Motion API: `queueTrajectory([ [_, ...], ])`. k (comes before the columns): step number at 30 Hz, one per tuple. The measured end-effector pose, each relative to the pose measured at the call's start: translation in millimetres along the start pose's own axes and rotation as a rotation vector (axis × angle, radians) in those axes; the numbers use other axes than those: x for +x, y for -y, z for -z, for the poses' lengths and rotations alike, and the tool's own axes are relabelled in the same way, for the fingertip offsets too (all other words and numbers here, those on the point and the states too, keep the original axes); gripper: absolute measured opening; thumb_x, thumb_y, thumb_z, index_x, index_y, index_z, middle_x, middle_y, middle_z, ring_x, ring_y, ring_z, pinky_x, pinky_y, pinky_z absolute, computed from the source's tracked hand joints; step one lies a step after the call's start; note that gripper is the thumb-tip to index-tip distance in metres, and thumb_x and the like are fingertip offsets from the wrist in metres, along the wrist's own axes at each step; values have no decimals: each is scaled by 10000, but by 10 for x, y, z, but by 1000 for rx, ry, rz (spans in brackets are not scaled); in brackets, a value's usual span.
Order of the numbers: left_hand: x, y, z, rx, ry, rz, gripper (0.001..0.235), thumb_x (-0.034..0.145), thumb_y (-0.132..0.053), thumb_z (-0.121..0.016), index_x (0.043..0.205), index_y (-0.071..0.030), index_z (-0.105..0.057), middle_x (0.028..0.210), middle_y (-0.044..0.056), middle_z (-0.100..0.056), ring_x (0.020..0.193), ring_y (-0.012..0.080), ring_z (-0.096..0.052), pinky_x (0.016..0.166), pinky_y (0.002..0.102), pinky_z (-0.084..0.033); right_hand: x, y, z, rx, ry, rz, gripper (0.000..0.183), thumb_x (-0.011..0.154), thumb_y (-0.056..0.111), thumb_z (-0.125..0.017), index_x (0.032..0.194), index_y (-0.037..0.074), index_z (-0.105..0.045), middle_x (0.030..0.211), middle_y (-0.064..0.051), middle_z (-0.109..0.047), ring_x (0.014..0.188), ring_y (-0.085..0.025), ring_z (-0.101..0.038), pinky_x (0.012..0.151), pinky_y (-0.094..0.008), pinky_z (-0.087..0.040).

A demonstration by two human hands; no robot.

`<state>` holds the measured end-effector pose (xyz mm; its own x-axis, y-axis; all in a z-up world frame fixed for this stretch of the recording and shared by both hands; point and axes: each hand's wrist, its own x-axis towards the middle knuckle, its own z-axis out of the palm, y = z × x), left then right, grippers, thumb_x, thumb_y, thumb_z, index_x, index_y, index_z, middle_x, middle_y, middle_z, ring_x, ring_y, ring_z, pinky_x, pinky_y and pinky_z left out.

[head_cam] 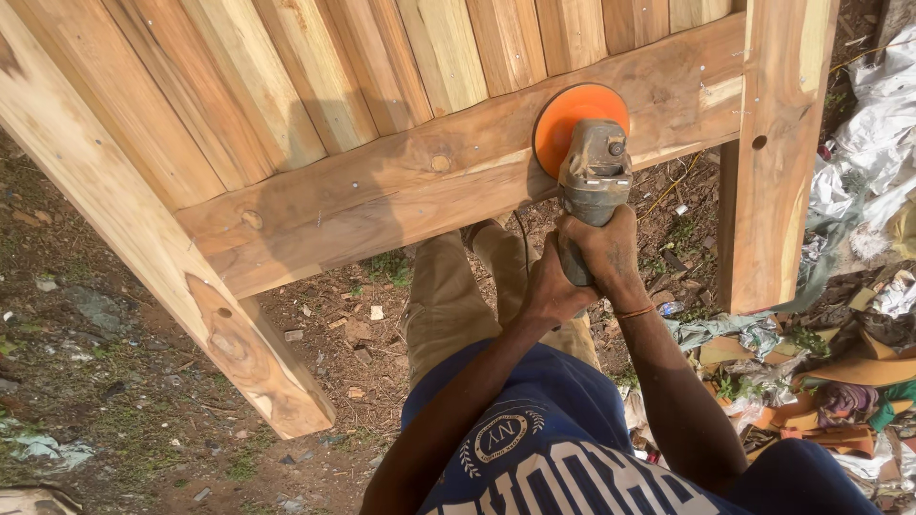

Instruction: The person uses an angle grinder with a sanding disc to smooth the surface of a wooden bench. They move the tool across the slats and frame, changing the sanding disc midway, and continue sanding different sections of the bench.

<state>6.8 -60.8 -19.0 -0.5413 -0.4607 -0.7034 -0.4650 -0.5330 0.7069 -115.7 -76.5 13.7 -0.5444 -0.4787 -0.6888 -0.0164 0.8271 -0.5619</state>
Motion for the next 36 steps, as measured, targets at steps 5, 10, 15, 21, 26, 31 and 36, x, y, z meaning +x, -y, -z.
queueTrajectory([
  [5, -58, 7, -10, 72, 92, -2, 1030, 625, -257, -875, 1434, 23, -303, 1172, 257, -637, 1047, 401, -681, 914, 452, -551, -127, -25, 58, 209, -60, 11, 323, 737, 213, -731, 938, -40, -716, 821, -92, -719, 691, -156, -675, 639, -312, -544],
  [10, 149, -74, -157, 9, 113, -15, 983, 593, -241, -852, 1389, 30, -344, 1118, 239, -673, 991, 381, -714, 863, 435, -582, 42, 26, 235, 195, -86, -25, 331, 723, 202, -734, 955, -33, -703, 832, -86, -712, 676, -163, -668, 617, -319, -545],
  [15, 52, -38, -207, -86, 61, -59, 1006, 585, -285, -876, 1381, 28, -347, 1158, 226, -655, 1018, 362, -721, 862, 426, -590, -9, -9, 215, 123, -58, -34, 350, 725, 217, -729, 950, -49, -696, 834, -97, -715, 676, -175, -672, 614, -322, -546],
  [21, 69, -44, -138, -27, -34, -101, 1053, 609, -298, -898, 1421, 41, -320, 1198, 228, -638, 1072, 364, -695, 889, 440, -557, 46, 0, 155, 50, -24, 55, 361, 754, 243, -739, 951, -57, -708, 838, -94, -724, 725, -167, -676, 648, -315, -543],
  [26, -55, -1, -203, -51, 84, -50, 1081, 595, -302, -886, 1455, 25, -317, 1220, 246, -646, 1087, 381, -685, 909, 445, -552, -142, -44, 198, 137, -78, -46, 363, 728, 229, -728, 973, -38, -707, 856, -86, -723, 714, -170, -675, 652, -319, -543],
  [31, 170, -161, -216, 29, 121, -6, 1037, 623, -290, -847, 1470, 6, -325, 1164, 264, -687, 1040, 408, -702, 884, 449, -558, 4, 43, 328, 202, -112, -9, 364, 746, 222, -734, 998, -39, -713, 896, -92, -715, 731, -159, -664, 683, -319, -542],
  [36, 252, -209, -186, 23, 55, 35, 983, 622, -281, -837, 1422, 20, -350, 1121, 253, -706, 994, 394, -732, 853, 446, -585, 235, -20, 276, 86, -48, 27, 353, 749, 214, -750, 982, -49, -719, 897, -94, -724, 745, -153, -670, 685, -311, -544],
])
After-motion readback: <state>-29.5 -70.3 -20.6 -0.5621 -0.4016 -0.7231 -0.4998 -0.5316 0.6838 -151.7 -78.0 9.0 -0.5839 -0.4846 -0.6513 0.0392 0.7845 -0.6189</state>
